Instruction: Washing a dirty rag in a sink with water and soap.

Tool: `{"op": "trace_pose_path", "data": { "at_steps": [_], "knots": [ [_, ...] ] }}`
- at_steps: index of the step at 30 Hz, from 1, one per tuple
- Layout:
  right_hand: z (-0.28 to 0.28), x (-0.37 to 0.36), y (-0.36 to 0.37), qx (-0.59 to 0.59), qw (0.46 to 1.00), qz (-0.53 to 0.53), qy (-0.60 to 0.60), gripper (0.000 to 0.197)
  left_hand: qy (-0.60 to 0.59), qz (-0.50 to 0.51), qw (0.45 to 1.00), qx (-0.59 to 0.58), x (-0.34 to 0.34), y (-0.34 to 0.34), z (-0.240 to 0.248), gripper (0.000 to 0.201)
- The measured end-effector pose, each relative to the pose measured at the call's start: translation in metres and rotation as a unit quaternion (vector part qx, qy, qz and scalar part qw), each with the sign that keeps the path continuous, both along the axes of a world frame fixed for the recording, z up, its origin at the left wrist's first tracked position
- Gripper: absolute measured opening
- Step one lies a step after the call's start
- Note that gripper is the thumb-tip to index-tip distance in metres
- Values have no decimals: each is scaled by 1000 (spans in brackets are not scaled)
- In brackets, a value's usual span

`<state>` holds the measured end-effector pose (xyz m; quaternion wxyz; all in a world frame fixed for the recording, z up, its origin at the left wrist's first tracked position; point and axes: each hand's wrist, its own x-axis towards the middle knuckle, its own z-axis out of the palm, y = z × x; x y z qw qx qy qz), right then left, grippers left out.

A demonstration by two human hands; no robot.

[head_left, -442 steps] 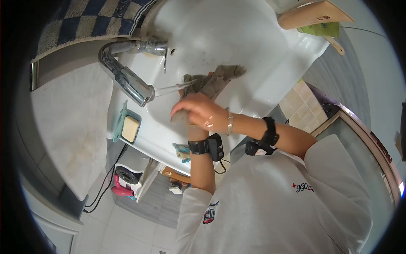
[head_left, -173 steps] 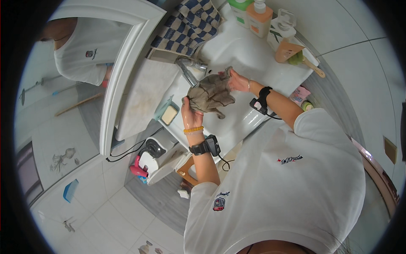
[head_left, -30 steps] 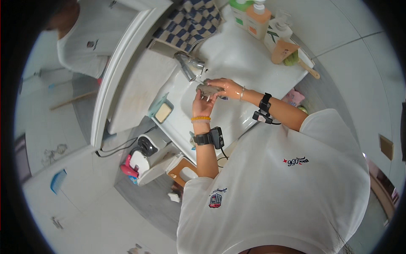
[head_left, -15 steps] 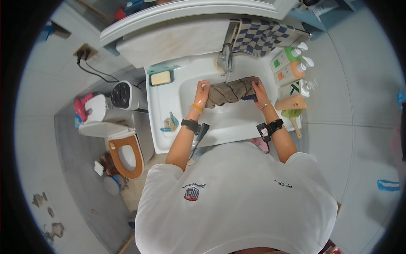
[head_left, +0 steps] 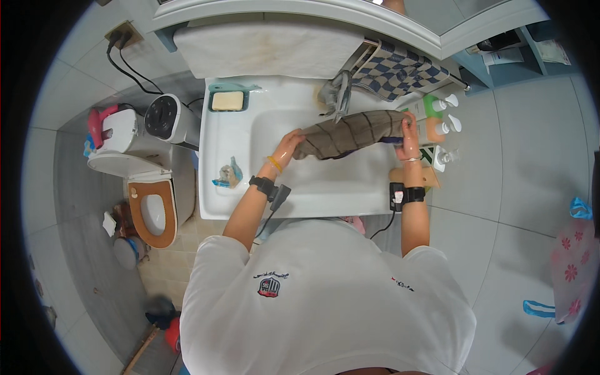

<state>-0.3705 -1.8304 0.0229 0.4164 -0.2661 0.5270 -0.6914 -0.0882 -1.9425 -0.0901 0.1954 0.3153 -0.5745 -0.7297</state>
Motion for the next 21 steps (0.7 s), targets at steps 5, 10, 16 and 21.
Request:
{"op": "trace_pose_path", "data": {
  "at_steps": [5,10,16,21],
  "knots": [
    [-34,59,2,52,997,27,49,32,244,107,864,427,-18,11,10,33],
    [-55,149,-25,74,970,161,168,31,258,127,805,519,-49,30,-32,36],
    [-52,166,-65,116,807,257,519,33,334,181,805,456,-52,44,-41,30],
    [-87,111,-72,300,753,95,578,39,236,194,856,417,-65,32,-17,33]
  ]
}}
